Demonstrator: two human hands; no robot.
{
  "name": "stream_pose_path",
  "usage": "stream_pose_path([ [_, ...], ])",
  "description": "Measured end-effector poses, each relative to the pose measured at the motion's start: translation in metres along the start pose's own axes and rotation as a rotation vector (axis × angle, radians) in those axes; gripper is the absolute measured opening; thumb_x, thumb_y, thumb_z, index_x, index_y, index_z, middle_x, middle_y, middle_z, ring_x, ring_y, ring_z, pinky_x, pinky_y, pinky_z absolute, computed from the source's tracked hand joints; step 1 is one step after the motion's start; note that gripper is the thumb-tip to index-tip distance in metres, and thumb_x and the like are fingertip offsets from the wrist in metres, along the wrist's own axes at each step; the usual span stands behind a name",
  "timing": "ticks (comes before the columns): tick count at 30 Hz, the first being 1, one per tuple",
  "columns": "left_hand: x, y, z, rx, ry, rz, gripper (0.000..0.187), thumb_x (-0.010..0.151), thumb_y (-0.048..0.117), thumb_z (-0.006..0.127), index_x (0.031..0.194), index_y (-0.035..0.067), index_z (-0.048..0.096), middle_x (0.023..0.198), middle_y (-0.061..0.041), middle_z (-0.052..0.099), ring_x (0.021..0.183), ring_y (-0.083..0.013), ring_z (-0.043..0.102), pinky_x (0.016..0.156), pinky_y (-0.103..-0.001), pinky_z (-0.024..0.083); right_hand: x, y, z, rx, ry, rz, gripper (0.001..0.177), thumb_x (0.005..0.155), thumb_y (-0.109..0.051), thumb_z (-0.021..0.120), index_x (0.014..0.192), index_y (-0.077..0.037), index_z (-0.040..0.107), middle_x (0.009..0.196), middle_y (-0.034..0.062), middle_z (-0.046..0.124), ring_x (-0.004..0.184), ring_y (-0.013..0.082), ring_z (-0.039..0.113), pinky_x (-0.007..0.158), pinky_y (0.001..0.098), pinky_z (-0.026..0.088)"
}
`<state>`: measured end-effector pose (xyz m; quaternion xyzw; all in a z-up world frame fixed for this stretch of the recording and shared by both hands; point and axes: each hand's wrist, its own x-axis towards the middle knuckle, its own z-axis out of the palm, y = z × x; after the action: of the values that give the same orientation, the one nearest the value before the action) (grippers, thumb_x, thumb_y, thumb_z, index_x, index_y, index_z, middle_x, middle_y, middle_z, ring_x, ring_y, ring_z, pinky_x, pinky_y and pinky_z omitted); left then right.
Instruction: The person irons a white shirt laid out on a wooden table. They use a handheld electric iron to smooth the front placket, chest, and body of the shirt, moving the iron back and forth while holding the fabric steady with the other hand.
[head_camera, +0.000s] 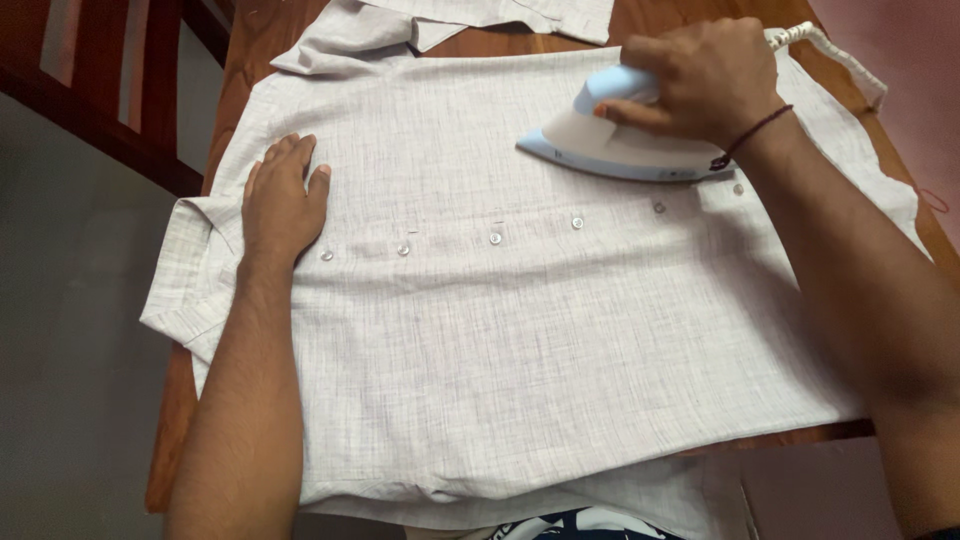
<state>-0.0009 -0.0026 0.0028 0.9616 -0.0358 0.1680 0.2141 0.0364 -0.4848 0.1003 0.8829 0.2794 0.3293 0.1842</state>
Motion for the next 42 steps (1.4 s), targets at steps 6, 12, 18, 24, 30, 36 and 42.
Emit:
stream_pose_path([
  [6, 0.0, 0.0, 0.001, 0.009, -0.003, -0.002, 0.047, 0.104, 0.027, 0.056, 0.146, 0.006, 0.055, 0.156, -0.016, 0.048, 0.148, -0.03, 0.038, 0.122, -0.051, 0.023, 0.006, 0.007, 0.0, -0.164, 0.02, 0.151, 0.057, 0.101, -0.083, 0.067, 0.096, -0.027, 0.078, 0.072, -0.0046, 0.07, 0.056, 0.0114, 0.064, 0.047, 0.0307, 0.048],
  [12, 0.001, 0.0, 0.002, 0.017, -0.011, -0.008, 0.048, 0.104, 0.028, 0.056, 0.146, 0.006, 0.054, 0.155, -0.017, 0.048, 0.147, -0.0308, 0.038, 0.121, -0.051, 0.024, 0.007, 0.016, 0.001, -0.091, -0.099, 0.283, 0.053, 0.104, -0.076, 0.071, 0.108, -0.024, 0.083, 0.073, -0.0005, 0.071, 0.051, 0.0146, 0.063, 0.043, 0.0329, 0.051],
  [18, 0.0, -0.001, 0.001, 0.011, 0.005, 0.019, 0.049, 0.104, 0.031, 0.057, 0.147, 0.005, 0.055, 0.156, -0.018, 0.048, 0.148, -0.0321, 0.039, 0.121, -0.051, 0.025, -0.005, 0.026, 0.006, -0.11, -0.037, 0.173, 0.053, 0.098, -0.075, 0.064, 0.095, -0.024, 0.078, 0.065, -0.0036, 0.067, 0.056, 0.0124, 0.064, 0.049, 0.0319, 0.05],
  [24, 0.0, 0.007, -0.001, 0.083, -0.057, -0.007, 0.069, 0.098, 0.047, 0.058, 0.153, 0.008, 0.046, 0.161, -0.018, 0.04, 0.152, -0.0333, 0.03, 0.123, -0.052, 0.02, -0.021, 0.032, 0.013, -0.146, -0.103, 0.143, 0.059, 0.102, -0.083, 0.053, 0.092, -0.029, 0.073, 0.06, -0.0052, 0.064, 0.049, 0.0079, 0.061, 0.043, 0.027, 0.045],
  [30, 0.006, 0.012, 0.001, 0.171, -0.151, -0.051, 0.084, 0.094, 0.064, 0.05, 0.16, 0.015, 0.034, 0.166, -0.018, 0.028, 0.155, -0.0351, 0.02, 0.123, -0.056, 0.012, -0.012, 0.035, 0.02, -0.207, -0.149, 0.189, 0.063, 0.098, -0.087, 0.051, 0.089, -0.029, 0.073, 0.06, -0.0047, 0.064, 0.045, 0.0078, 0.06, 0.038, 0.0263, 0.043],
  [36, 0.014, 0.011, 0.005, 0.176, -0.182, -0.07, 0.085, 0.094, 0.067, 0.048, 0.162, 0.019, 0.03, 0.168, -0.016, 0.023, 0.156, -0.0336, 0.017, 0.123, -0.055, 0.011, -0.013, 0.049, 0.027, -0.051, -0.035, 0.14, 0.055, 0.099, -0.076, 0.064, 0.093, -0.023, 0.075, 0.067, -0.0021, 0.068, 0.062, 0.0153, 0.066, 0.054, 0.0337, 0.051],
  [42, 0.016, 0.008, 0.007, 0.175, -0.2, -0.095, 0.086, 0.092, 0.068, 0.047, 0.161, 0.02, 0.03, 0.168, -0.014, 0.023, 0.156, -0.0314, 0.015, 0.123, -0.054, 0.008, -0.011, 0.066, 0.049, 0.08, 0.0, 0.13, 0.045, 0.1, -0.066, 0.07, 0.114, -0.025, 0.082, 0.082, 0.0016, 0.074, 0.062, 0.0196, 0.07, 0.049, 0.0367, 0.055],
])
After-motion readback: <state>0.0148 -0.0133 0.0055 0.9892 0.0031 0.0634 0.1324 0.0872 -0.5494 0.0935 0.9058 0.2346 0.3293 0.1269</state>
